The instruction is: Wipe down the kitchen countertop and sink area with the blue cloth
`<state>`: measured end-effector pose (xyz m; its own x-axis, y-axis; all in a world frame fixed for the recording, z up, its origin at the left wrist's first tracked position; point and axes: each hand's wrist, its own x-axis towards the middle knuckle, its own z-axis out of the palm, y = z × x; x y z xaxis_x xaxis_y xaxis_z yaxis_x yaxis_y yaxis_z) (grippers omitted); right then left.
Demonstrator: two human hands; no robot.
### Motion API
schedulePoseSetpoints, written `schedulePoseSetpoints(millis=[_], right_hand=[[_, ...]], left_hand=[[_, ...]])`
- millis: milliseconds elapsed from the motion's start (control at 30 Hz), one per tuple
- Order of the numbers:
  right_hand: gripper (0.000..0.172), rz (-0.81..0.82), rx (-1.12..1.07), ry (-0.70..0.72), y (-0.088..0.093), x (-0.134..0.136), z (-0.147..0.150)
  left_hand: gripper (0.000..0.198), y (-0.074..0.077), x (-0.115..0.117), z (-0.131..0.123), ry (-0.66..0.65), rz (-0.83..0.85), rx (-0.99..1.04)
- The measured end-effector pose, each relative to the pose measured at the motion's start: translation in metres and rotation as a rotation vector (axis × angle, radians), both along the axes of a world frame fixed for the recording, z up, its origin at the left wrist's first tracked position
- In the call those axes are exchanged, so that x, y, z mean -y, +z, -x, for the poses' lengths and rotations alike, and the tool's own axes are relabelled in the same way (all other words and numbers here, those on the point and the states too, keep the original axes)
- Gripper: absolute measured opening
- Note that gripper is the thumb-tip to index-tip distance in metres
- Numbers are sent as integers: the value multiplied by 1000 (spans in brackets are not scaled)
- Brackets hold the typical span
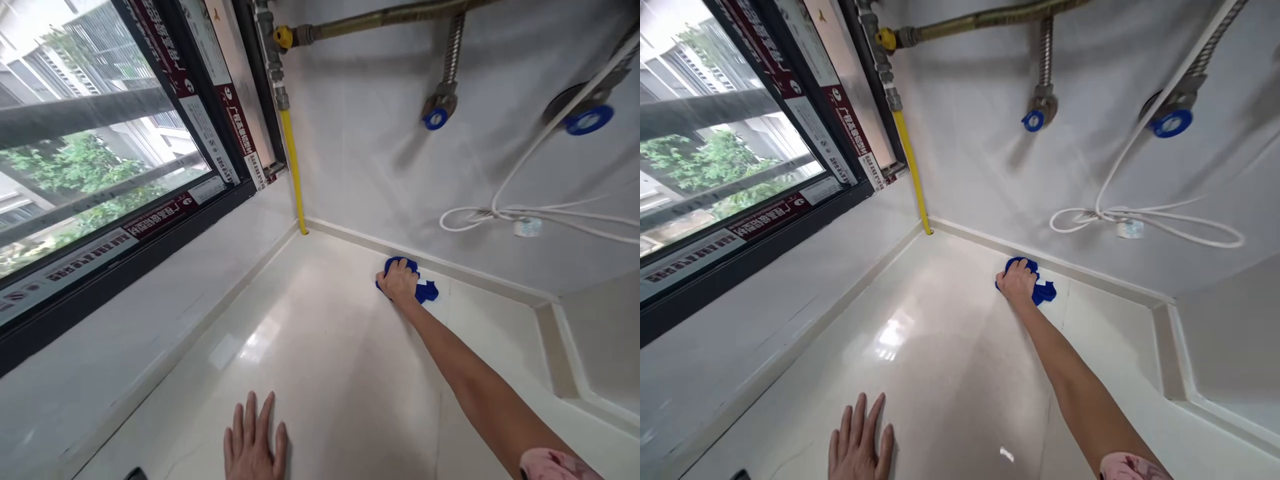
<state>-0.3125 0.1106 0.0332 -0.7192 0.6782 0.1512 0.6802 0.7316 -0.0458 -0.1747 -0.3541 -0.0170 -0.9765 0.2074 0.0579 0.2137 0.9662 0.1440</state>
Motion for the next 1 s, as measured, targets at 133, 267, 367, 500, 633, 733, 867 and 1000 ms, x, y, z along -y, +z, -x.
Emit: schedulePoseSetpoints(millis=[133,267,367,500,633,733,867,1000], right_hand=[[56,8,-41,-86,-4,12,25],[54,47,-40,21,-8,32,48],[50,91,-22,240,-8,63,77],[51,150,-24,401,-2,127,123],[54,197,-32,612,1,202,148],[54,234,-12,762,3,257,152],[61,267,33,841,8,310,142],[59,286,26,1096,12,343,105]], left_hand=[[60,-1,3,0,-8,-4,56],[59,7,-3,-4,-19,9,19],[58,11,-8,-8,-20,5,-15],[60,11,-10,-11,-3,20,-36],[66,12,-12,-13,4,17,-25],[71,10,-11,-13,-15,12,-42],[73,0,-6,-13,-36,-6,-78],[67,-11,0,-13,-44,-18,-102]])
